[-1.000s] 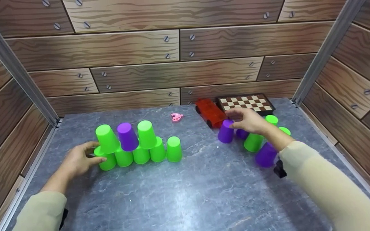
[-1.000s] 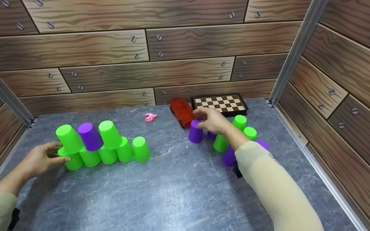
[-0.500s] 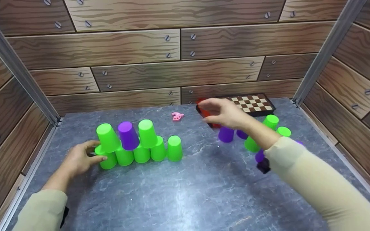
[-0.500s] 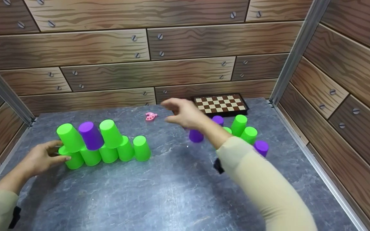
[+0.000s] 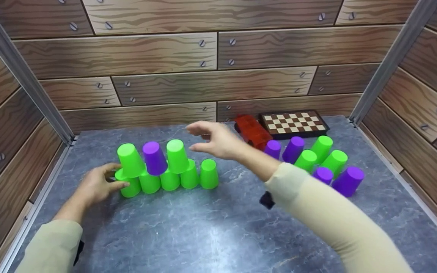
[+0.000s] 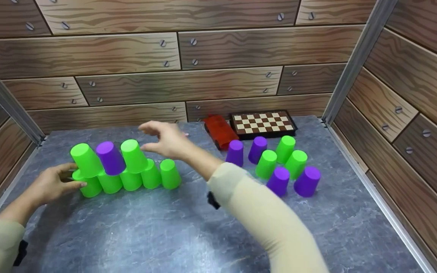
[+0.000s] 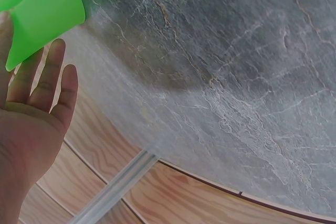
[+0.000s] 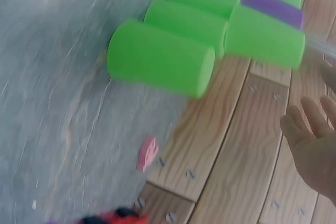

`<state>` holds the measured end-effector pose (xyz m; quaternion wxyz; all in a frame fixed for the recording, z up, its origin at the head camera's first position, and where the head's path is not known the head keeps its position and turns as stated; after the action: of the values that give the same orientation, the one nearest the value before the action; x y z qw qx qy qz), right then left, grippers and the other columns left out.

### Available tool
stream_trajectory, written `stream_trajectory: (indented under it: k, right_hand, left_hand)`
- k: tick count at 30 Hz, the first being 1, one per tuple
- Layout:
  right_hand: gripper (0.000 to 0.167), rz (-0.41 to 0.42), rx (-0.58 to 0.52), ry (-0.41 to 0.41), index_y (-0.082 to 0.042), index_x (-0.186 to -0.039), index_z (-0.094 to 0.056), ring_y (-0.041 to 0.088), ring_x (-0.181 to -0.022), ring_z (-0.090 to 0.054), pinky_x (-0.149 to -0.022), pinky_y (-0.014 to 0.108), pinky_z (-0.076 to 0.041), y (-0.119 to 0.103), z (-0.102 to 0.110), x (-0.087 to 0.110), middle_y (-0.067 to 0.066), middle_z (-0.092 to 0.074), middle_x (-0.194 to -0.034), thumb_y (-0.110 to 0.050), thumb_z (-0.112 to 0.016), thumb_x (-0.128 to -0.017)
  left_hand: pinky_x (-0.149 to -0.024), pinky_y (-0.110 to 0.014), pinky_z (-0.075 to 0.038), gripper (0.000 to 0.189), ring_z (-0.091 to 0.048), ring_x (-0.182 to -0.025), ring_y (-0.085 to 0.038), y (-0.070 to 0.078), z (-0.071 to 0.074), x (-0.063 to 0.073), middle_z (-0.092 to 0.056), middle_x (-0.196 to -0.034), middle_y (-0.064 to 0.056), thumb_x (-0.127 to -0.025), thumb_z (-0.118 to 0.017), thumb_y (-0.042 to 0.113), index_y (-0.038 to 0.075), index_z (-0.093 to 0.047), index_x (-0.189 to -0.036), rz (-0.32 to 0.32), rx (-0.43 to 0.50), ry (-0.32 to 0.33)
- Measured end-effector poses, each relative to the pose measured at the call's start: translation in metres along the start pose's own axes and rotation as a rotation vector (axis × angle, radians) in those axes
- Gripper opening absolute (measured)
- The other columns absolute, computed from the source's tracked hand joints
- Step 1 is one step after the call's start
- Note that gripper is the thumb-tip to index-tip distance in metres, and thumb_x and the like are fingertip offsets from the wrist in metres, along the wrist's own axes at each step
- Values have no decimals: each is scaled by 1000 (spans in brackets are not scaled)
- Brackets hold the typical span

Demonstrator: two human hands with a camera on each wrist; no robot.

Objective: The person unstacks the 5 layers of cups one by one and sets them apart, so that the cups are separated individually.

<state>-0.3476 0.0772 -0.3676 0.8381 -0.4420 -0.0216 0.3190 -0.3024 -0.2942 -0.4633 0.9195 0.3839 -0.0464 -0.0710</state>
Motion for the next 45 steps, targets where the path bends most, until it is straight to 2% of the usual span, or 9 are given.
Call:
stream_trajectory:
  k: [4, 12, 20, 26, 30, 34, 37, 41, 45]
  right_hand:
    - [53, 6, -5, 39, -4, -140, -66, 27, -129, -64, -113, 35, -51, -2, -21, -9, 12, -70, -136, -14, -85, -92]
    - [56, -49, -16, 100, -8, -139, -67, 17, -124, -65, -108, 31, -52, 4, -47, -14, 5, -72, -132, -22, -90, -89]
    - [58, -54, -18, 116, -8, -136, -66, 20, -115, -67, -105, 44, -56, 9, -58, -12, 4, -72, -125, -22, -92, -86]
    - [51, -56, -64, 131, -11, -133, -67, 16, -110, -67, -100, 42, -58, 8, -59, -11, 0, -71, -121, -19, -90, -88]
    - [49, -10, -119, 161, -8, -133, -67, 21, -112, -68, -100, 41, -59, 4, -49, -6, 3, -71, -123, -15, -88, -90]
    - [50, 26, -136, 210, -5, -133, -67, 27, -114, -68, -101, 40, -58, 4, -28, 6, 8, -71, -126, -10, -88, -88]
    - [53, 17, -103, 257, -6, -135, -67, 26, -116, -67, -103, 41, -57, 9, -8, 20, 8, -71, -129, -12, -89, -87]
    - [56, -37, -52, 320, -9, -137, -67, 23, -121, -65, -109, 42, -53, 21, 20, 44, 4, -70, -133, -15, -90, -86]
    - [57, -85, -92, 366, -8, -138, -66, 29, -118, -69, -101, 41, -59, 36, 44, 68, 9, -69, -134, -11, -89, -87]
  left_hand:
    - [-98, -54, -59, 66, -67, -119, -47, 1, 1, -1, -67, -130, -29, -92, -86, 20, -6, -56, -145, -13, -2, 6]
    - [-97, -54, -60, 65, -68, -118, -47, -1, 0, 0, -69, -128, -29, -92, -86, 19, -7, -57, -143, -37, 1, 19]
    - [-98, -54, -59, 66, -67, -119, -47, -1, 0, -1, -67, -131, -29, -93, -86, 20, -7, -56, -145, -23, -2, 10]
    - [-97, -54, -60, 64, -67, -118, -47, -2, -1, 1, -67, -131, -29, -93, -85, 21, -6, -57, -144, -16, -9, 7]
    - [-97, -54, -60, 65, -67, -119, -47, -1, -1, 1, -67, -131, -29, -93, -85, 21, -6, -56, -144, -7, -14, 6]
    - [-98, -55, -59, 65, -66, -120, -48, -1, -1, 1, -66, -132, -30, -93, -85, 21, -7, -56, -145, -10, -16, 7]
    - [-98, -55, -59, 65, -66, -120, -48, 0, -1, 0, -67, -131, -30, -93, -85, 20, -7, -56, -144, -16, -16, 12]
    - [-97, -55, -60, 63, -67, -119, -48, -1, -1, -1, -68, -129, -29, -93, -86, 18, -8, -57, -142, -38, -18, 20]
    - [-97, -55, -60, 63, -67, -118, -48, -1, -1, 0, -68, -128, -29, -92, -86, 19, -8, -58, -142, -47, -22, 24]
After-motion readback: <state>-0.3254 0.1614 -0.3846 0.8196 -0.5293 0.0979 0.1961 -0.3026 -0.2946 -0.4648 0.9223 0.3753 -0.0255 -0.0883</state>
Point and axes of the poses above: each hand's wrist, its own x-axis away from the middle knuckle, its own z-axis out of the back of the hand, y = z × x, the point moved 2 cm from there along -x, towards the middle knuckle
